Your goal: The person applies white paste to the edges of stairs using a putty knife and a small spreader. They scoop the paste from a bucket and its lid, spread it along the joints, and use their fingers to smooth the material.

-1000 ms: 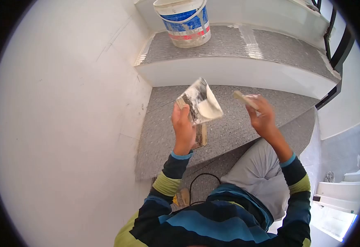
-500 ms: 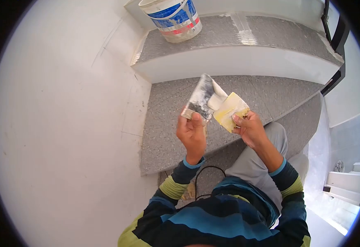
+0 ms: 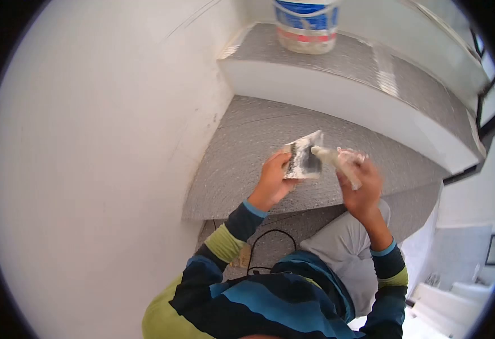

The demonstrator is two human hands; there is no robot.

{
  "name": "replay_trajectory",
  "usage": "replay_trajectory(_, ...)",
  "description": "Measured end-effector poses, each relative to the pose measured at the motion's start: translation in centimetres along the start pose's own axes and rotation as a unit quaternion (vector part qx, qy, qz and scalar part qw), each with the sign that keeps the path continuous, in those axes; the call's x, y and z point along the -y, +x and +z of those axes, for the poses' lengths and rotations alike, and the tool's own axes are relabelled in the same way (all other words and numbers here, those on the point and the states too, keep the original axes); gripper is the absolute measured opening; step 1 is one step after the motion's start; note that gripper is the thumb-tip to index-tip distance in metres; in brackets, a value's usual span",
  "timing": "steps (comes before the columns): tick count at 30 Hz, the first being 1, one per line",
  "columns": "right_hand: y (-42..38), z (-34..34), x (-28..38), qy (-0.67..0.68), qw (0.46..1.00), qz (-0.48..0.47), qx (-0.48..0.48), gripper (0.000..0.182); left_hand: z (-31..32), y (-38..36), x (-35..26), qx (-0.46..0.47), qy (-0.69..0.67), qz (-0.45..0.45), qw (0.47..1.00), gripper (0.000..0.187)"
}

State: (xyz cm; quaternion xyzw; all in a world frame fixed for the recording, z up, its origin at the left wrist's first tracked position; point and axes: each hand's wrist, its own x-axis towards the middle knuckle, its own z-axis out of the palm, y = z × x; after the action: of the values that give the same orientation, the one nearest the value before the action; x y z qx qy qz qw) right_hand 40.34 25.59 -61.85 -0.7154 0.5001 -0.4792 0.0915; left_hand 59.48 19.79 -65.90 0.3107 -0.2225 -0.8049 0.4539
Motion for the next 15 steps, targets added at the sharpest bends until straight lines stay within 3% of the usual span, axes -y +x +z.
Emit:
replay_trajectory(1,0.3,0.8,-0.1,-0.142,0.963,-0.229,-0.019,0.03,-0.5,0.1,-0.6,-0.006,-0.012,0.012,1.0,0.026)
replay_trajectory(2,0.5,1.0,-0.1,-0.181,0.948,-0.261,0.021,0.041,-1.0,0.1,-1.0,0.03,-0.023,0.02,0.999,0.025)
replay_trajectory(5,1.8,0.6,-1.8,-0.275,0.928,-0.237,0.078,0.041,-3.5,0.7,-2.7,0.066,-0.06,0.041,0.995,0.024)
replay_trajectory(8,3.6,0.7,-1.7,-0.259,0.938,-0.208,0.094,0.039,-4.6,0.3,-5.4,0.041,0.008,0.086,0.995,0.025)
replay_trajectory(11,5.9,0.9,-0.5,-0.249,0.942,-0.195,0.113,0.038,-5.5,0.9,-6.5,-0.01,0.225,0.199,0.954,0.026)
replay_trajectory(15,8.9,2.4,0.8,-0.193,0.943,-0.224,0.15,0.038,-5.8,1.7,-7.8,0.002,0.124,0.108,0.986,0.027)
